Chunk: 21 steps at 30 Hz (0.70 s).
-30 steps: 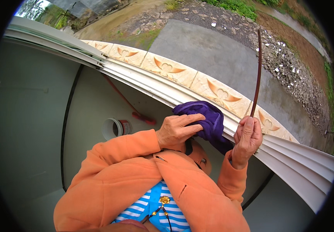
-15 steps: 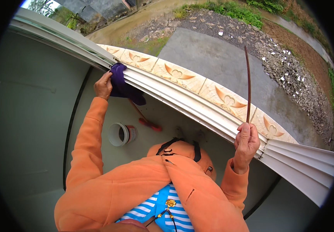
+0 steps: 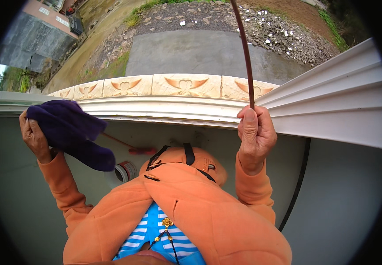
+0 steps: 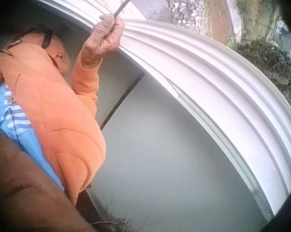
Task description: The person wipes the exterior window frame with a purple cloth and uses a thin stick to clean the narrow gaps between frame sections. The person repeatedly wipes and scrapes along the frame edges and corners.
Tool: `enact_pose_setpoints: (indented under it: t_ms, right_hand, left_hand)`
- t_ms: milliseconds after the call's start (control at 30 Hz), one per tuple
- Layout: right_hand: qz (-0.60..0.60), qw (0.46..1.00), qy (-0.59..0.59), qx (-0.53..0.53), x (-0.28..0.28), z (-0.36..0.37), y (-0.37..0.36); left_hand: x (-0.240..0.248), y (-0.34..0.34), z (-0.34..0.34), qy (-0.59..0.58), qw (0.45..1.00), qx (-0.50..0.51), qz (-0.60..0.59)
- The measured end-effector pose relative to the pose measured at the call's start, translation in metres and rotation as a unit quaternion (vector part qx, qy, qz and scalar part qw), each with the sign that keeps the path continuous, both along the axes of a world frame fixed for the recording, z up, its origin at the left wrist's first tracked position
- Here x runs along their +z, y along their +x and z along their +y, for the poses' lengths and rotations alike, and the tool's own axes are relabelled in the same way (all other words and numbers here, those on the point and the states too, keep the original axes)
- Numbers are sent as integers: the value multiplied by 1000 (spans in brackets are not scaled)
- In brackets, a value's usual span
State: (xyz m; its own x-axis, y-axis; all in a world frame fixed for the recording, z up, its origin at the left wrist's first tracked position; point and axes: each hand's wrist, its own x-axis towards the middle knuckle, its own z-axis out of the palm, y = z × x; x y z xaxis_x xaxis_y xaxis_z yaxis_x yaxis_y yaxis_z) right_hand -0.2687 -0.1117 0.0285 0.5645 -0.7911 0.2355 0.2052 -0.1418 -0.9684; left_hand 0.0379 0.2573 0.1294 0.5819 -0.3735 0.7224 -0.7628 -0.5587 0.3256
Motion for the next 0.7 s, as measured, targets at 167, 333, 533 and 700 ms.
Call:
enact_pose_setpoints:
  t_ms: [167, 333, 533, 700]
  right_hand:
    - [38, 995, -85, 22, -7, 0, -21]
    - [60, 985, -129, 102, -9, -6, -41]
    - [129, 948, -185, 225, -4, -8, -46]
    - [170, 947, -144, 233, -24, 3, -41]
  left_hand:
    - [13, -47, -80, -37, 983, -153, 92]
    - [-3, -81, -117, -183, 878, -203, 392]
    - [-20, -95, -154, -112, 825, -237, 500]
    - [-17, -102, -162, -80, 790, -251, 554]
